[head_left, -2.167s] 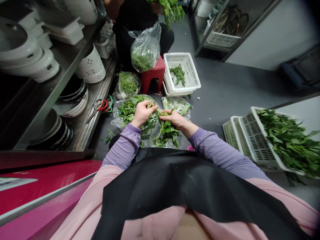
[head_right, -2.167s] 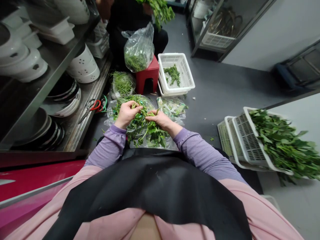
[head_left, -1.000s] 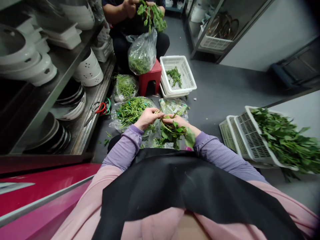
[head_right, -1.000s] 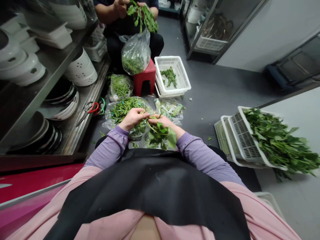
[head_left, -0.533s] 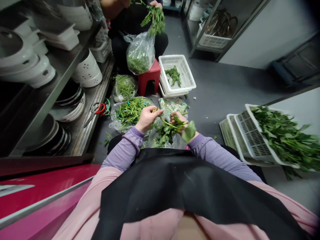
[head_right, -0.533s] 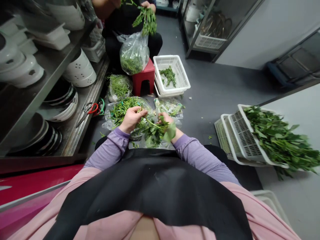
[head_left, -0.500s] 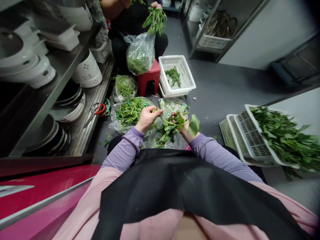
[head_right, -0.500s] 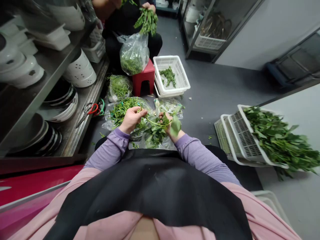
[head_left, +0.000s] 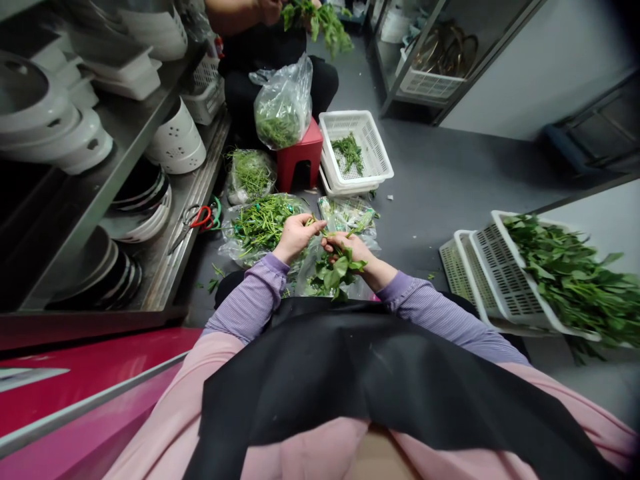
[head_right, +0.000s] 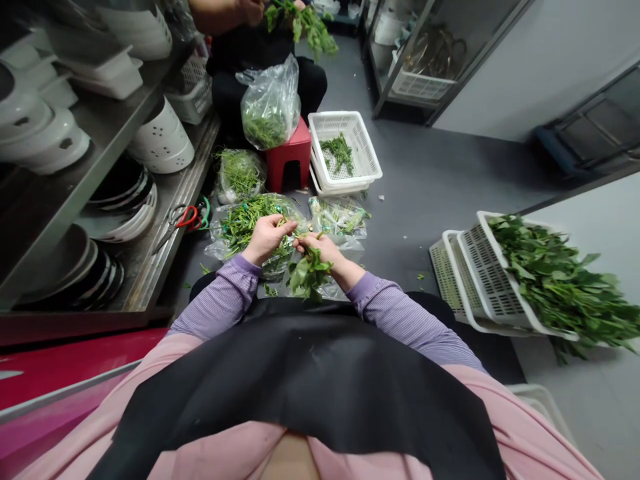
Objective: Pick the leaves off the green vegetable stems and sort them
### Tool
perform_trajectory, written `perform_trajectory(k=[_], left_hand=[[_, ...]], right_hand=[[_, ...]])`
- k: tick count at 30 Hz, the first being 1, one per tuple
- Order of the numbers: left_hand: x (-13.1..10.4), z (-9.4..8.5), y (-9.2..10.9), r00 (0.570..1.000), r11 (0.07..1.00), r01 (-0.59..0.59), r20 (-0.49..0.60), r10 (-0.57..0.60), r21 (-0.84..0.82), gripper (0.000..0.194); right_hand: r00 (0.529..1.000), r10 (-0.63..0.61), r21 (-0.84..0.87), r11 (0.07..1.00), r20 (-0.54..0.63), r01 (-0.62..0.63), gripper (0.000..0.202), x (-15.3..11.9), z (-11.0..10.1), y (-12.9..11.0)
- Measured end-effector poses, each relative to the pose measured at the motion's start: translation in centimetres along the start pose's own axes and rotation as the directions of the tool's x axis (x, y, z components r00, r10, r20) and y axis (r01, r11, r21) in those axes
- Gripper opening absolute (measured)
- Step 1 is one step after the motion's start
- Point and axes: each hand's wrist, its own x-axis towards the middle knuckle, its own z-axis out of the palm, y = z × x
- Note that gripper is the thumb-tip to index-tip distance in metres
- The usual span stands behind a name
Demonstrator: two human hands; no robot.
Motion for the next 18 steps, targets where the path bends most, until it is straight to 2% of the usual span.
perform_trajectory(k=[3,5,8,9,10,11,13,15,16,18], left_hand=[[-0.1,0.1,0.0,0.997,0.997,-0.066,-0.037,0.067,0.032,0.043],[-0.2,0.2,-0.3,0.994,0.995,-0.091,-0.060,0.094,0.043,0.042],[-0.3,0.3,-0.6,0.995,0.996,-0.075,-0.056,0.077,0.048,0.042],[-0.4,0.3,-0.6,0.996,0.996,-0.073,-0.047,0.075,0.055,0.043],[-0.5,0.3,-0.5,0.995,0.995,-0.080,-0.046,0.083,0.062,0.043],[-0.5,0.2,-0.3,0.993,0.993,-0.099,-0.058,0.103,0.067,0.043],[-0.4,-0.2,0.1,0.978,0.987,-0.146,-0.142,0.154,0.067,0.038],[0.2,-1.1,0.1,0.949,0.986,-0.155,-0.269,0.166,0.060,0.031],[0.8,-1.7,-0.1,0.938,0.991,-0.125,-0.318,0.135,0.050,0.027],[2.3,-2.9,-0.9,0.924,1.000,0.009,-0.382,-0.002,0.017,0.023]], right_hand=[[0.982,-0.169,-0.267,0.954,-0.088,0.141,0.019,0.2,0.3,0.0],[0.942,-0.322,-0.507,0.830,-0.096,0.232,0.021,0.2,0.4,0.0],[0.903,-0.426,-0.772,0.553,0.060,0.312,0.015,0.2,0.1,-0.2],[0.896,-0.434,-0.803,0.497,0.097,0.328,0.014,0.3,-0.2,-0.3],[0.889,-0.448,-0.807,0.490,0.090,0.329,0.014,0.5,-0.7,-0.4],[0.882,-0.470,-0.785,0.538,0.023,0.307,0.014,0.7,-1.4,-0.6],[0.841,-0.473,-0.629,0.745,-0.263,0.222,0.017,1.1,-3.0,-0.9],[0.776,-0.355,-0.349,0.918,-0.520,0.186,0.021,1.2,-4.7,-1.1],[0.772,-0.293,-0.230,0.954,-0.564,0.194,0.022,1.1,-5.4,-1.0],[0.839,-0.249,-0.121,0.968,-0.484,0.218,0.023,0.4,-5.9,-0.7]])
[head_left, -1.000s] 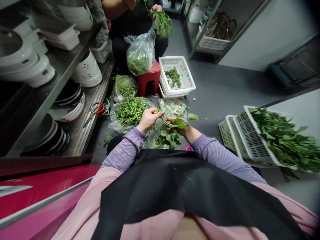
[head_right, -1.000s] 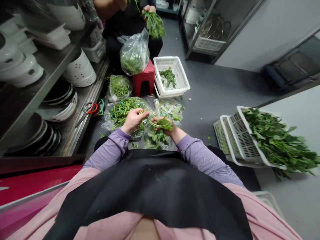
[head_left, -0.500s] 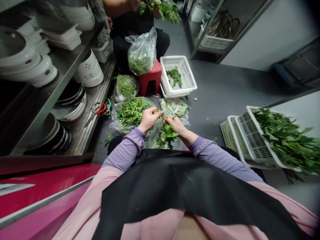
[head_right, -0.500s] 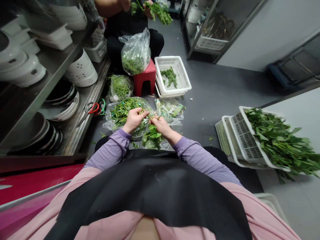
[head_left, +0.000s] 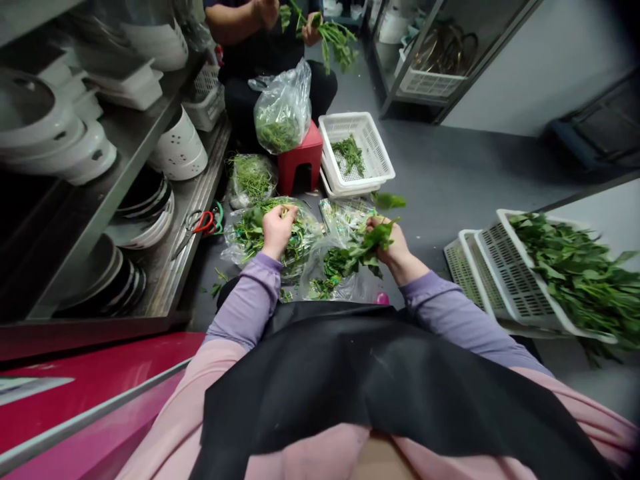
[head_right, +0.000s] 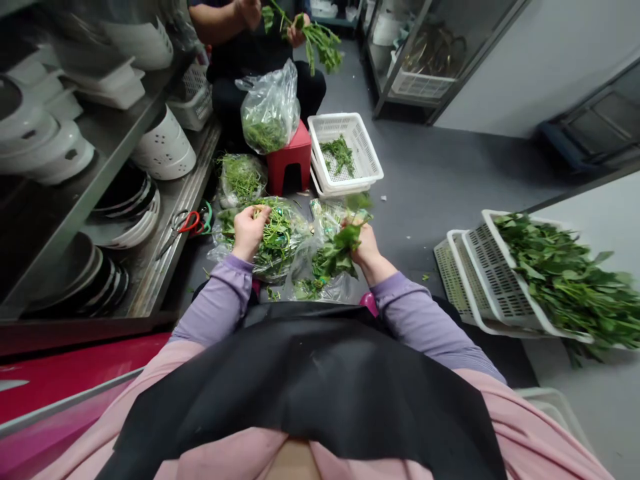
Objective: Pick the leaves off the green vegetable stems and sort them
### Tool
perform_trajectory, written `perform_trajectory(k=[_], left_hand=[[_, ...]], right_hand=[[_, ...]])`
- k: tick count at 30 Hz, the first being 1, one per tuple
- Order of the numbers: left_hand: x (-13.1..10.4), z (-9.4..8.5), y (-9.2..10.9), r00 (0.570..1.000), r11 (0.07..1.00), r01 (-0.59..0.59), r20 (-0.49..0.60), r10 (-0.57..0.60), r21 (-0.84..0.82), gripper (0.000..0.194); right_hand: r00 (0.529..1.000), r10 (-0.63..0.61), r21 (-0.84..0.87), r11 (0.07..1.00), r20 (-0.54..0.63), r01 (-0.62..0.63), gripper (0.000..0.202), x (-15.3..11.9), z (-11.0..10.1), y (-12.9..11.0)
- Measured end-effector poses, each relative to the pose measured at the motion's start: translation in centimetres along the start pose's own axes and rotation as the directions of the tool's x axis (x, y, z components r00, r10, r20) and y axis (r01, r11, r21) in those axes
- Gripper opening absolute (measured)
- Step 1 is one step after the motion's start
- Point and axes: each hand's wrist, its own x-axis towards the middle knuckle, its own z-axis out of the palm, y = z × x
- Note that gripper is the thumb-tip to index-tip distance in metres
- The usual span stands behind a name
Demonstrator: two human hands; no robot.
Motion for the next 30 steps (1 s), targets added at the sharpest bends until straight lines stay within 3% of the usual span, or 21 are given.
perform_trajectory(k=[3,5,8,10,14,17,20,23,26,28,30], left_hand=[[2.4,-0.6,-1.3,0.966,0.967,0.253,-0.038,-0.254,-0.029,0.031],[3.1,-0.9,-1.4,0.926,0.912,0.376,0.066,-0.371,-0.163,0.030],[2.5,-0.9,-0.3,0.823,0.733,0.557,0.384,-0.419,-0.392,0.025],[1.6,-0.6,0.7,0.754,0.612,0.643,0.524,-0.397,-0.461,0.022],[-0.3,0.9,1.7,0.697,0.471,0.712,0.602,-0.389,-0.520,0.020],[-1.3,1.9,1.6,0.694,0.431,0.720,0.564,-0.447,-0.544,0.021],[-2.0,2.6,1.3,0.701,0.428,0.710,0.502,-0.507,-0.559,0.023],[-2.5,3.0,1.0,0.719,0.479,0.694,0.471,-0.511,-0.538,0.027],[-3.0,3.2,1.0,0.781,0.607,0.623,0.433,-0.450,-0.493,0.029],[-3.3,3.1,1.0,0.810,0.683,0.573,0.436,-0.391,-0.453,0.030],[-3.5,2.9,1.2,0.803,0.712,0.558,0.492,-0.336,-0.426,0.028]], right_hand=[[0.954,-0.030,-0.040,0.998,0.299,0.044,0.026,-1.8,0.1,0.5],[0.913,-0.038,-0.086,0.993,0.406,0.079,0.027,-3.0,0.8,0.7],[0.900,-0.013,-0.146,0.986,0.436,0.084,0.027,-4.0,1.7,0.3],[0.908,-0.012,-0.189,0.977,0.418,0.100,0.027,-4.2,2.5,-0.2],[0.916,-0.145,-0.305,0.913,0.375,0.270,0.027,-4.3,4.7,-1.0],[0.905,-0.220,-0.379,0.853,0.364,0.359,0.029,-4.1,6.3,-0.7],[0.907,-0.221,-0.408,0.837,0.360,0.366,0.024,-3.9,6.8,-0.1],[0.923,-0.061,-0.302,0.935,0.380,0.186,0.028,-3.6,6.1,0.1],[0.899,0.121,-0.173,0.984,0.421,-0.051,0.036,-3.3,5.3,0.3],[0.889,0.148,-0.126,0.987,0.433,-0.102,0.037,-3.3,4.8,0.4],[0.882,0.145,-0.067,0.989,0.449,-0.129,0.036,-3.3,4.4,0.6]])
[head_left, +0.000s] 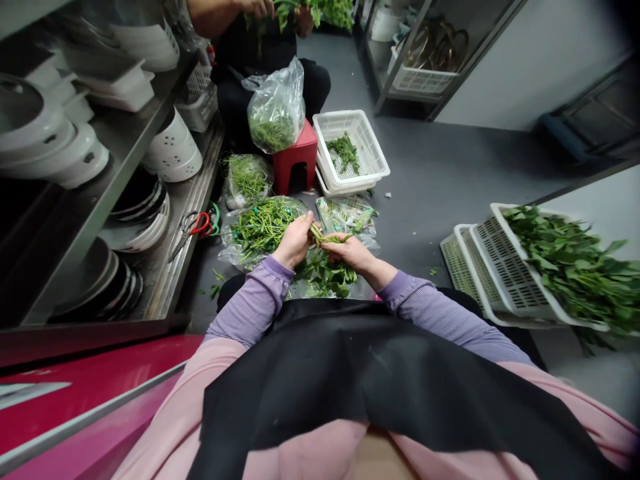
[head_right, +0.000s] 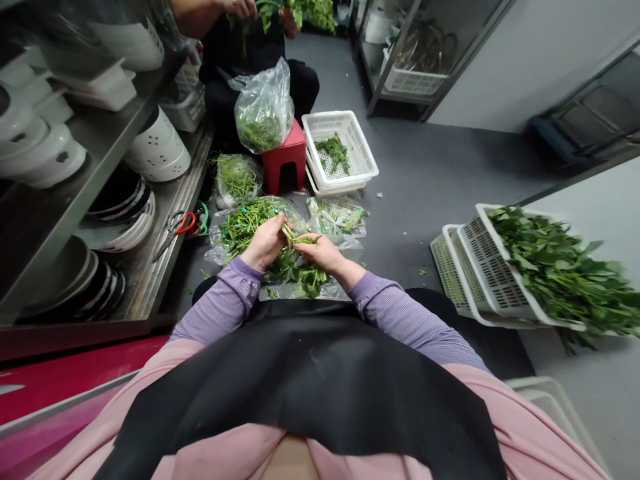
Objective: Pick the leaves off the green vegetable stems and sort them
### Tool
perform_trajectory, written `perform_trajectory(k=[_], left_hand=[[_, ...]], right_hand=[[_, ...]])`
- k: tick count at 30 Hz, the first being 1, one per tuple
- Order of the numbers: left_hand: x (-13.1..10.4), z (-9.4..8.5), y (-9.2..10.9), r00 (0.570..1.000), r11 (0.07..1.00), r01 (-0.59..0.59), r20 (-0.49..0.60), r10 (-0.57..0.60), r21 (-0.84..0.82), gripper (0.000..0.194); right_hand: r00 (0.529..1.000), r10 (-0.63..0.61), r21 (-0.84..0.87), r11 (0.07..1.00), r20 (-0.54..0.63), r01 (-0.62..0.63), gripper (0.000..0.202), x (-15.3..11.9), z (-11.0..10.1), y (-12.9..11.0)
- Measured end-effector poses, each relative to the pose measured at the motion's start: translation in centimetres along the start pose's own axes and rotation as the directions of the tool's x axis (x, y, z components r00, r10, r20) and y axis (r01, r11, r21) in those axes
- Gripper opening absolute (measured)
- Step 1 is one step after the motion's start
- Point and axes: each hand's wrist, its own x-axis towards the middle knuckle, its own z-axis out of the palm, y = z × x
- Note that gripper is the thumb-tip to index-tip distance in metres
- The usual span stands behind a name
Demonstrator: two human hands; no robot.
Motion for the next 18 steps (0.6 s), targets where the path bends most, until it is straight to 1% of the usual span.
perform_trajectory(k=[2,4,7,10,12,14,16,18], left_hand=[[-0.17,0.02,0.06,0.997,1.000,0.013,0.076,-0.012,-0.010,0.024],[-0.21,0.07,0.01,0.992,0.999,0.027,0.121,-0.022,-0.037,0.023],[-0.17,0.16,-0.24,0.983,0.998,0.045,0.179,-0.036,-0.045,0.023],[-0.12,0.13,-0.44,0.966,0.999,0.039,0.255,-0.029,-0.034,0.025],[-0.13,0.10,-0.47,0.969,1.000,0.007,0.249,-0.004,-0.011,0.027],[-0.17,0.11,-0.47,0.981,0.999,-0.034,0.193,0.030,0.018,0.028],[-0.22,0.16,-0.49,0.989,0.997,-0.065,0.137,0.060,0.036,0.028],[-0.23,0.18,-0.54,0.992,0.995,-0.084,0.099,0.079,0.049,0.027]], right_hand=[[1.000,-0.007,0.085,0.996,0.021,0.005,0.033,-0.14,-0.16,0.11],[0.999,-0.020,0.139,0.990,0.045,0.013,0.030,-0.24,-0.23,0.08],[0.996,-0.054,0.154,0.987,0.064,0.044,0.029,-0.35,-0.21,-0.15],[0.997,-0.060,0.158,0.986,0.038,0.054,0.031,-0.49,-0.14,-0.36],[0.999,-0.041,0.145,0.989,0.027,0.037,0.031,-0.62,-0.06,-0.43],[0.999,-0.032,0.108,0.994,0.015,0.030,0.030,-0.72,0.00,-0.49],[0.999,-0.050,0.025,0.998,-0.018,0.050,0.027,-0.74,-0.01,-0.61],[0.993,-0.101,-0.098,0.991,-0.069,0.094,0.025,-0.67,-0.11,-0.82]])
